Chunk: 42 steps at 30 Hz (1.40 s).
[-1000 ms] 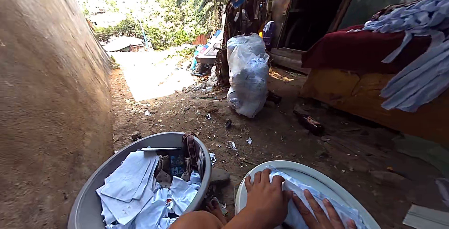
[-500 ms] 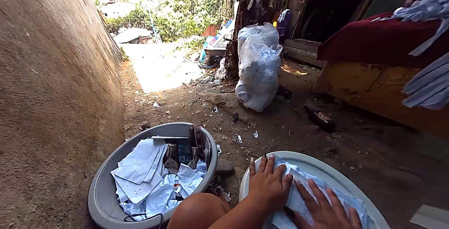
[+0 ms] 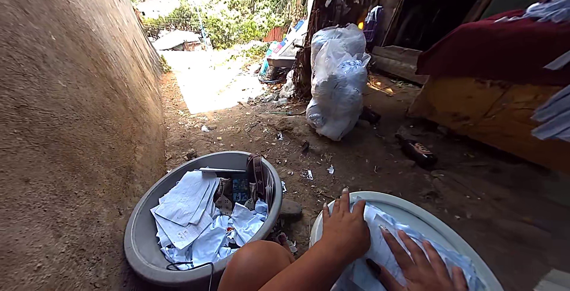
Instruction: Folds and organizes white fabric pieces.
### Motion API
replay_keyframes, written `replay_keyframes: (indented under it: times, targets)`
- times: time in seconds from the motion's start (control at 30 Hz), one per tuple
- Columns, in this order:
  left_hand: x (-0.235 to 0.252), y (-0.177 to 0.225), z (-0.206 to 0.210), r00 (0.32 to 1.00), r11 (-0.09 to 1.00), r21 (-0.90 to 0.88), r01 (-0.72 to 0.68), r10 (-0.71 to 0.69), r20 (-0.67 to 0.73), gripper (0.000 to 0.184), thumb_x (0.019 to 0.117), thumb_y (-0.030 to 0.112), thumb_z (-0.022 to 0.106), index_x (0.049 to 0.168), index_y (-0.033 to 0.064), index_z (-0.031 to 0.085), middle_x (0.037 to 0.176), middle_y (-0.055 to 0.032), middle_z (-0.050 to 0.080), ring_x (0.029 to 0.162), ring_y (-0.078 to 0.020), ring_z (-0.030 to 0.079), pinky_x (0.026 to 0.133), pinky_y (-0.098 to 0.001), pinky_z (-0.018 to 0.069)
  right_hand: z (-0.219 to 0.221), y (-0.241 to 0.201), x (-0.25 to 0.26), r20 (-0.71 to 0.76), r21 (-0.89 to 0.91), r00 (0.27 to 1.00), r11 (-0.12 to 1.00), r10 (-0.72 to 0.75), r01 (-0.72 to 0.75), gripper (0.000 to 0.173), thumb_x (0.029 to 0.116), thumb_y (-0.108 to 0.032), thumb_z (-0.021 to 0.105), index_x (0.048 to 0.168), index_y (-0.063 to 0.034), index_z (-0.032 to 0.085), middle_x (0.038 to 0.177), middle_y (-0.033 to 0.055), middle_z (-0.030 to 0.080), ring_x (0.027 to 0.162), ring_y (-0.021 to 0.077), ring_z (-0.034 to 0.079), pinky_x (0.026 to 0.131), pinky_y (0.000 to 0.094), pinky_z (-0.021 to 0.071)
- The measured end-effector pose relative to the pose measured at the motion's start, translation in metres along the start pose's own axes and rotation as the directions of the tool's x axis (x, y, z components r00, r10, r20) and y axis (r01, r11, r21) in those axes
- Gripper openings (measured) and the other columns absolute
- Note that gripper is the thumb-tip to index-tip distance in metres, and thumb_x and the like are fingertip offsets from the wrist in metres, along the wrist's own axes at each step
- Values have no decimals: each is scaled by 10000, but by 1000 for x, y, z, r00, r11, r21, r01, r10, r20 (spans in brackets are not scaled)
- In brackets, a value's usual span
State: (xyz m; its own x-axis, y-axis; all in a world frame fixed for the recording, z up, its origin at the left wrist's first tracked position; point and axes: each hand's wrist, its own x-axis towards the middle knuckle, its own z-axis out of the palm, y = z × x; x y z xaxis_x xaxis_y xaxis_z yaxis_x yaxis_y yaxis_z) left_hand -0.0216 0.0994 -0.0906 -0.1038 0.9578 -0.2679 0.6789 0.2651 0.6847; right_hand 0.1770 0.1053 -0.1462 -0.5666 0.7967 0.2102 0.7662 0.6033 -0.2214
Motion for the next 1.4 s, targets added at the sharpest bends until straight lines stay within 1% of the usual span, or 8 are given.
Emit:
replay_keyframes:
  times: [0.1,0.3,0.47,0.63,0.83,0.97,1.17,1.4]
  targets:
    - [-14,-3,-63,993,996,-68,-58,50,-108,493,1051,232,545,1529,153,458,1670,-155,245,1393,-365,473,1060,-597,430,1,1,2,5,21,1000,1000,-2,2,844,895,-758,487,1534,-207,496,1544,241,454,1407,633,311,999,888,153]
    - [-37,-107,-173,967,988,-32,149,-152,-203,341,1070,164,517,1369,20,597,1370,-204,601,1239,-340,603,1065,-529,454,5,6,3,25,9,1000,1000,-4,4,844,895,-729,512,1542,-187,482,1564,247,424,1408,642,298,997,889,151]
    - [-51,-270,-141,845,845,-12,534,-533,44,409,1072,217,491,1357,-64,574,1359,-292,577,1293,-396,545,1100,-551,389,6,6,5,60,8,998,1000,3,-4,883,900,-753,484,1547,-152,469,1577,262,394,1419,644,273,1014,881,140]
    - [-71,-343,-73,726,722,-75,687,-685,60,583,1034,234,576,1516,-36,389,1431,-310,511,1306,-426,538,1102,-555,414,-1,3,6,119,5,993,1000,23,-23,899,902,-762,479,1561,-152,444,1595,255,367,1441,627,246,1033,868,139]
    - [-76,-337,-57,601,600,150,786,-798,47,455,994,282,618,1282,-69,615,1366,-274,586,1315,-386,551,1083,-557,434,-3,2,4,97,-6,995,1000,23,-22,900,903,-776,454,1558,-159,451,1591,254,375,1434,625,266,1027,873,138]
    - [-77,-335,-84,700,708,-42,705,-704,-116,454,1007,363,606,1264,-9,651,1295,-258,629,1261,-408,571,1061,-606,414,-10,-5,3,112,-30,993,999,40,-37,864,906,-761,475,1566,-202,446,1605,233,365,1442,633,232,1006,900,58]
    - [-71,-255,-132,859,910,-413,38,-241,-452,314,1016,213,607,1185,-51,619,996,-132,674,900,-162,653,853,-373,542,-23,-20,0,37,-41,999,999,20,-19,779,931,-717,477,1543,-235,485,1594,213,394,1439,611,276,1005,902,34]
    - [-75,-73,-135,895,692,-614,-380,108,-433,181,978,98,551,1157,69,550,883,-4,708,778,-87,703,738,-290,606,-27,-25,6,-169,88,984,993,-62,77,773,986,-677,387,1434,-86,601,1470,211,553,1377,515,463,1034,861,182]
